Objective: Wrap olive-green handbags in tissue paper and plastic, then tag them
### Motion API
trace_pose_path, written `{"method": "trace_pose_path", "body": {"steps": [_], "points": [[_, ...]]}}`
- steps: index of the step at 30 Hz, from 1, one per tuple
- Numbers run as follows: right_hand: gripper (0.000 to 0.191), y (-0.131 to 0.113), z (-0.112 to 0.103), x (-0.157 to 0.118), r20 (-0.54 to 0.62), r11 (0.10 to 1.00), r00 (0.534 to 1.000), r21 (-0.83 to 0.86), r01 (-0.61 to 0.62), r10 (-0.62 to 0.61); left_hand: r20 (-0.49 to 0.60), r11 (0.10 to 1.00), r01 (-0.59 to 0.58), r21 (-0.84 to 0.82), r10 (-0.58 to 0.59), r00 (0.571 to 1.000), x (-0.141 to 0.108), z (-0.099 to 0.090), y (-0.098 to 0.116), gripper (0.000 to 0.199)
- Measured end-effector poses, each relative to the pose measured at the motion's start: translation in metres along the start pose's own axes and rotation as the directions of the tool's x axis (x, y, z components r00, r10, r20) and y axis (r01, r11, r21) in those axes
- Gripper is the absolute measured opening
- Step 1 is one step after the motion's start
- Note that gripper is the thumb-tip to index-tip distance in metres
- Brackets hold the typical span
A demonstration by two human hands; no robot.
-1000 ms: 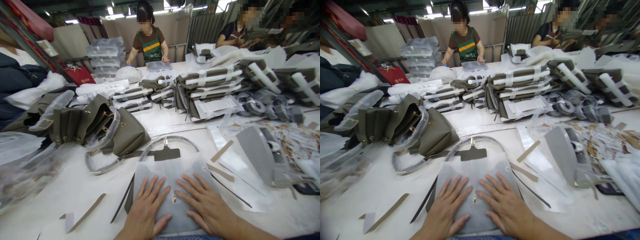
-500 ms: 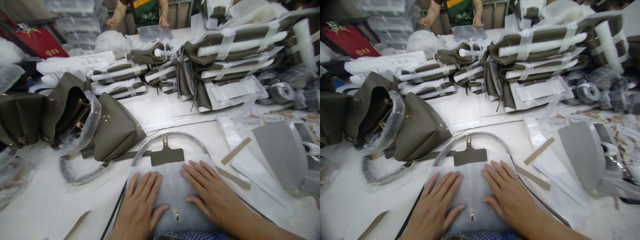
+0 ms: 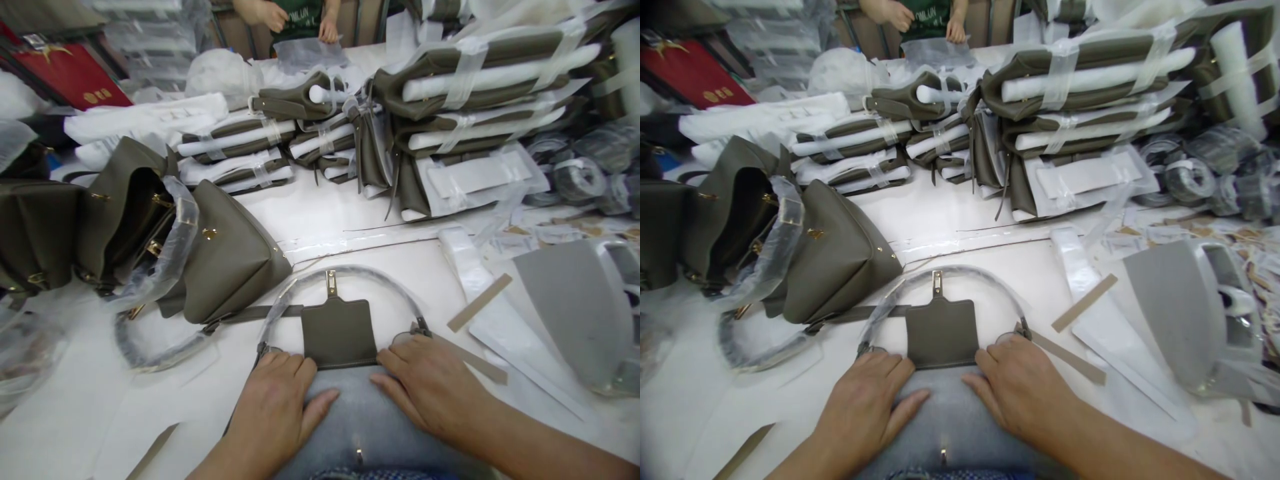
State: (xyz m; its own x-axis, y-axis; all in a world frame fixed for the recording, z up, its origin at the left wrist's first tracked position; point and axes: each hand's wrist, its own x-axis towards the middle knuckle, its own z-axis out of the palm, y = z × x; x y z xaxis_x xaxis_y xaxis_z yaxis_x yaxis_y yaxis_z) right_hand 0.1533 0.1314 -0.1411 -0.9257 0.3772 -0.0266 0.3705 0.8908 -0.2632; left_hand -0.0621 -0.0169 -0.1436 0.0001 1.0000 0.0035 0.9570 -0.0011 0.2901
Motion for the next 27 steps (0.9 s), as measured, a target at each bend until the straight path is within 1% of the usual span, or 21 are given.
{"method": "trace_pose_path", "body": {"steps": [1, 3, 5, 6, 7, 8, 9, 10, 11, 13, 14, 15, 18, 19, 21, 22, 24, 26, 27], "points": [[0.024, 0.001, 0.005, 0.004, 0.024, 0.999, 1.0, -0.049, -0.005, 0.006, 0.013, 0.999, 0.02, 0.027, -0.02, 1.0, 0.002, 0.005, -0.001, 0.035], [0.025, 0.004, 0.014, 0.009, 0.055, 0.992, 0.998, -0.123, -0.008, 0.015, -0.008, 0.998, 0.029, 0.055, -0.029, 1.0, 0.004, 0.014, -0.003, 0.042], [0.028, 0.005, 0.02, 0.01, 0.042, 0.987, 0.999, -0.158, -0.006, 0.013, -0.068, 0.998, 0.013, 0.066, -0.008, 0.998, 0.005, 0.019, -0.001, 0.05], [0.028, 0.005, 0.022, 0.009, 0.027, 0.985, 1.0, -0.17, -0.006, 0.011, -0.105, 0.997, 0.002, 0.079, 0.006, 0.994, 0.005, 0.02, 0.002, 0.051], [0.029, 0.005, 0.023, 0.009, 0.014, 0.984, 1.0, -0.179, -0.008, 0.011, -0.148, 0.995, -0.009, 0.096, 0.023, 0.989, 0.004, 0.021, 0.005, 0.047], [0.029, 0.005, 0.023, 0.008, 0.007, 0.983, 1.0, -0.183, -0.01, 0.012, -0.192, 0.993, -0.032, 0.116, 0.054, 0.98, 0.003, 0.021, 0.008, 0.04], [0.028, 0.004, 0.024, 0.007, 0.006, 0.983, 1.0, -0.182, -0.012, 0.013, -0.232, 0.988, -0.078, 0.131, 0.107, 0.967, 0.001, 0.022, 0.011, 0.034], [0.027, 0.004, 0.024, 0.007, 0.011, 0.984, 1.0, -0.18, -0.015, 0.017, -0.258, 0.98, -0.144, 0.139, 0.176, 0.95, -0.002, 0.022, 0.014, 0.032], [0.026, 0.004, 0.024, 0.007, 0.021, 0.985, 1.0, -0.173, -0.017, 0.021, -0.262, 0.967, -0.215, 0.137, 0.245, 0.933, -0.005, 0.023, 0.016, 0.032], [0.024, 0.003, 0.024, 0.008, 0.048, 0.988, 0.998, -0.151, -0.025, 0.032, -0.223, 0.935, -0.336, 0.113, 0.353, 0.909, -0.013, 0.025, 0.017, 0.032], [0.024, 0.003, 0.024, 0.009, 0.062, 0.99, 0.997, -0.14, -0.029, 0.038, -0.184, 0.922, -0.374, 0.103, 0.387, 0.903, -0.018, 0.026, 0.016, 0.033], [0.024, 0.003, 0.023, 0.009, 0.077, 0.991, 0.996, -0.127, -0.034, 0.044, -0.147, 0.913, -0.396, 0.099, 0.407, 0.902, -0.022, 0.027, 0.015, 0.039], [0.025, 0.004, 0.019, 0.009, 0.106, 0.992, 0.992, -0.11, -0.062, 0.073, -0.02, 0.897, -0.431, 0.098, 0.435, 0.9, -0.031, 0.027, 0.014, 0.07], [0.025, 0.004, 0.016, 0.01, 0.112, 0.993, 0.99, -0.09, -0.075, 0.085, 0.023, 0.901, -0.424, 0.088, 0.424, 0.905, -0.034, 0.027, 0.014, 0.075], [0.025, 0.005, 0.008, 0.016, 0.098, 0.995, 0.991, 0.005, -0.096, 0.095, 0.084, 0.923, -0.383, 0.049, 0.378, 0.922, -0.037, 0.026, 0.017, 0.079], [0.023, 0.006, 0.003, 0.021, 0.068, 0.993, 0.993, 0.069, -0.099, 0.094, 0.107, 0.935, -0.354, 0.023, 0.35, 0.931, -0.039, 0.025, 0.019, 0.08], [0.022, 0.01, -0.004, 0.039, -0.049, 0.979, 0.994, 0.187, -0.087, 0.098, 0.134, 0.953, -0.301, -0.022, 0.302, 0.944, -0.041, 0.024, 0.023, 0.084], [0.029, 0.014, -0.008, 0.064, -0.147, 0.947, 0.979, 0.307, -0.092, 0.143, 0.147, 0.961, -0.272, -0.052, 0.277, 0.95, -0.043, 0.024, 0.025, 0.083], [0.034, 0.016, -0.008, 0.076, -0.147, 0.914, 0.973, 0.391, -0.107, 0.177, 0.147, 0.962, -0.267, -0.062, 0.273, 0.951, -0.043, 0.024, 0.026, 0.082]]}}
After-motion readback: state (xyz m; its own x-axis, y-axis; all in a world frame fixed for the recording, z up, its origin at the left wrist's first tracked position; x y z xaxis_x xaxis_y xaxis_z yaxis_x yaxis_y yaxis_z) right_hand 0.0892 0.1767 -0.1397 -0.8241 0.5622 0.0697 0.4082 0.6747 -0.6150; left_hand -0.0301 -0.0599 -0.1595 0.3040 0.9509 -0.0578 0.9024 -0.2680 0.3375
